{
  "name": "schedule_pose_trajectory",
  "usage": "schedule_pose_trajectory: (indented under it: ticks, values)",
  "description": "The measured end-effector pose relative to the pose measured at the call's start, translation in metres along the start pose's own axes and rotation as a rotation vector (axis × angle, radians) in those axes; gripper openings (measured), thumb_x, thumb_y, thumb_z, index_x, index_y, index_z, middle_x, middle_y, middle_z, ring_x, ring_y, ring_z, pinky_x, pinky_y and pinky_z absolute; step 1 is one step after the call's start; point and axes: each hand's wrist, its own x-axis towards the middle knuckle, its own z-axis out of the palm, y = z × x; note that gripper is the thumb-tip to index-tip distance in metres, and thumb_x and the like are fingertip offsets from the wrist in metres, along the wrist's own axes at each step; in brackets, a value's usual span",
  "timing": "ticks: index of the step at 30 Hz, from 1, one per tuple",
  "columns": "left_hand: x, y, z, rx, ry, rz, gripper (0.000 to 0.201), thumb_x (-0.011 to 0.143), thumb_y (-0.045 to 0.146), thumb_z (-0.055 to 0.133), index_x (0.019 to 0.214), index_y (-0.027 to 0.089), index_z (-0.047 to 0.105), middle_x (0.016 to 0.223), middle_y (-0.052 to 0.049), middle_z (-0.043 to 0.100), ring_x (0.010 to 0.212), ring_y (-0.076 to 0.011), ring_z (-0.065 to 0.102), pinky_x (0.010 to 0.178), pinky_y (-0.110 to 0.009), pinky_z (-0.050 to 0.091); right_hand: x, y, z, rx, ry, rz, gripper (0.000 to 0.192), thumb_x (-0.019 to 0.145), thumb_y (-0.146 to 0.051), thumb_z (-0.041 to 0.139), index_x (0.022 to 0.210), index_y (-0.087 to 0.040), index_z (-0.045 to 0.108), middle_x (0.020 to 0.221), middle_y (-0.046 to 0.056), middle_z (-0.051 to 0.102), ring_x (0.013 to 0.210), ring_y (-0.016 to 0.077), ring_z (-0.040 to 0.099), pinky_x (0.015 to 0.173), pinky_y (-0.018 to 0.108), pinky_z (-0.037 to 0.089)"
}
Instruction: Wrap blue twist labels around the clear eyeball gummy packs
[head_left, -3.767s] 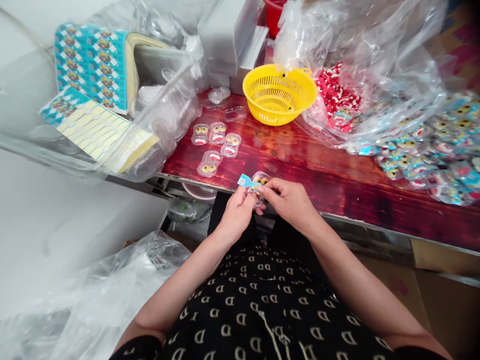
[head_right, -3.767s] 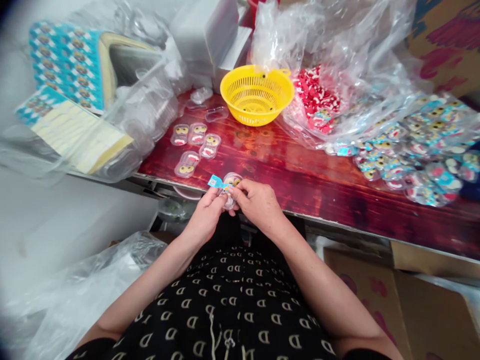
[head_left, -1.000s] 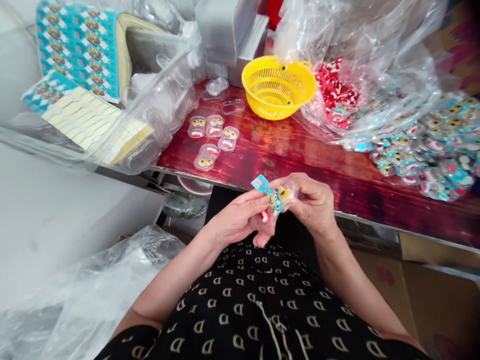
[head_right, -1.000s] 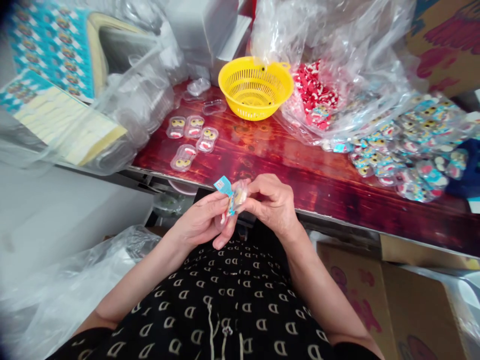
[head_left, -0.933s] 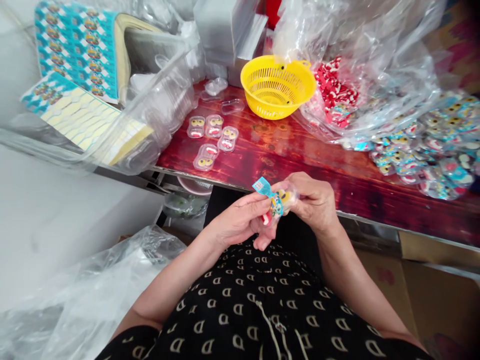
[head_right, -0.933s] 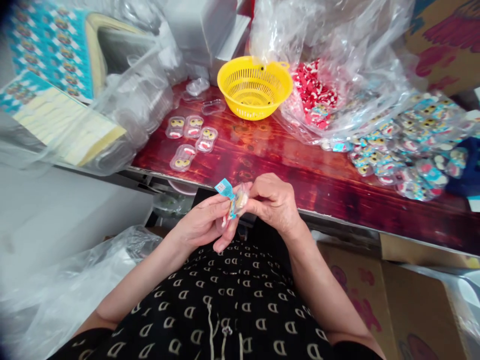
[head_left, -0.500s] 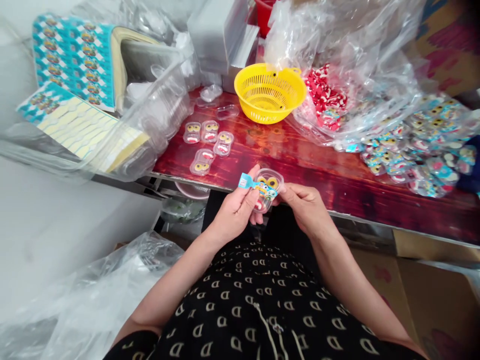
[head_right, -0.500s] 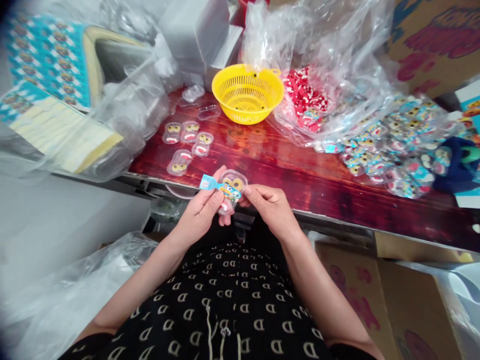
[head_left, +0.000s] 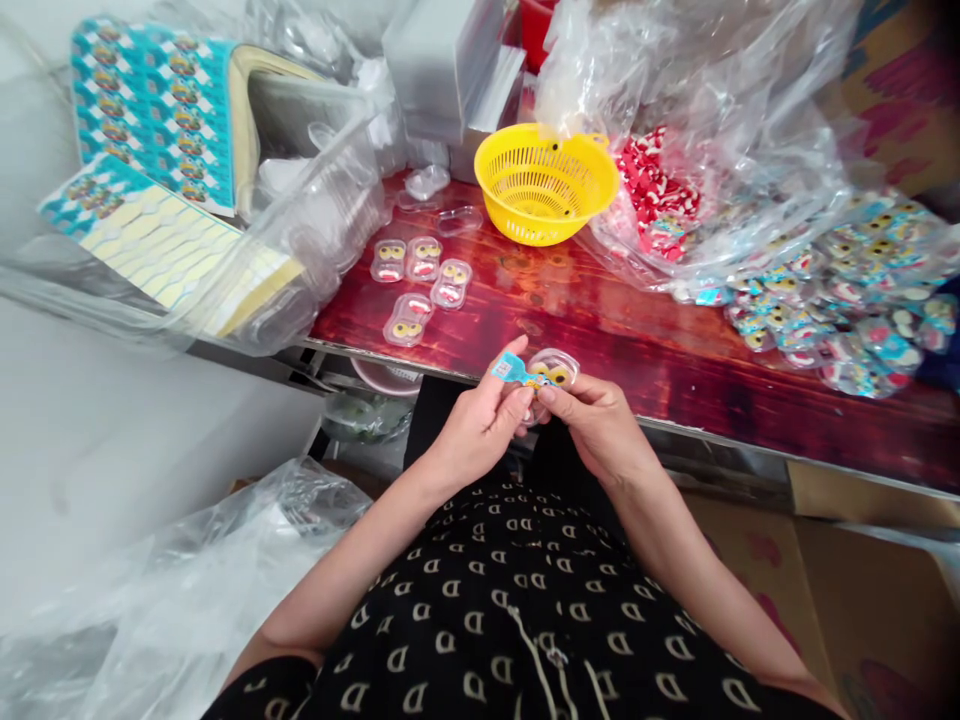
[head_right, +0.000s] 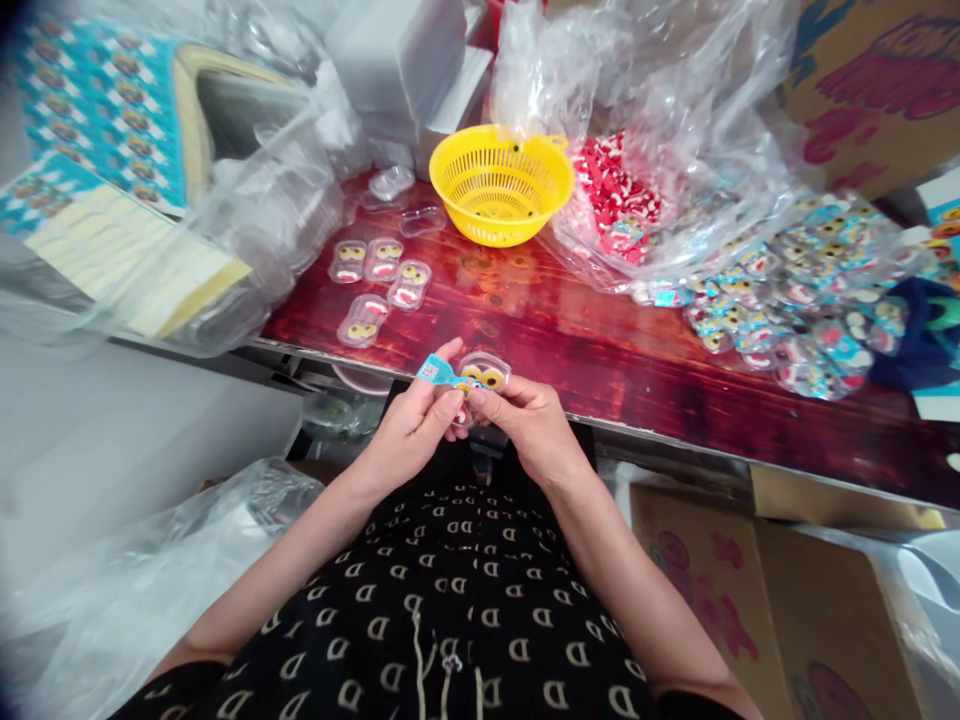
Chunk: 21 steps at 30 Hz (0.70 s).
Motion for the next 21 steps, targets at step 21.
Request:
schedule_pose_trajectory:
  ticks: [21]
  values:
    - [-0.001, 0.028, -0.016, -0.279, -0.211, -0.096, 0.011, 0.083, 0.033, 0.08, 0.08, 0.022, 0.08, 0.093, -0.002, 0.064, 0.09, -0.0148, 0.06, 0.088, -0.029, 0.046, -0.016, -0.033, -0.021, -0.617, -0.178, -0.756, 0.036, 0.091, -0.017, 0.07, 0.12, -0.038, 0.077, 0.099, 0.003, 0.082, 0.085, 0.0221, 0.075, 0.076, 0.04, 0.063]
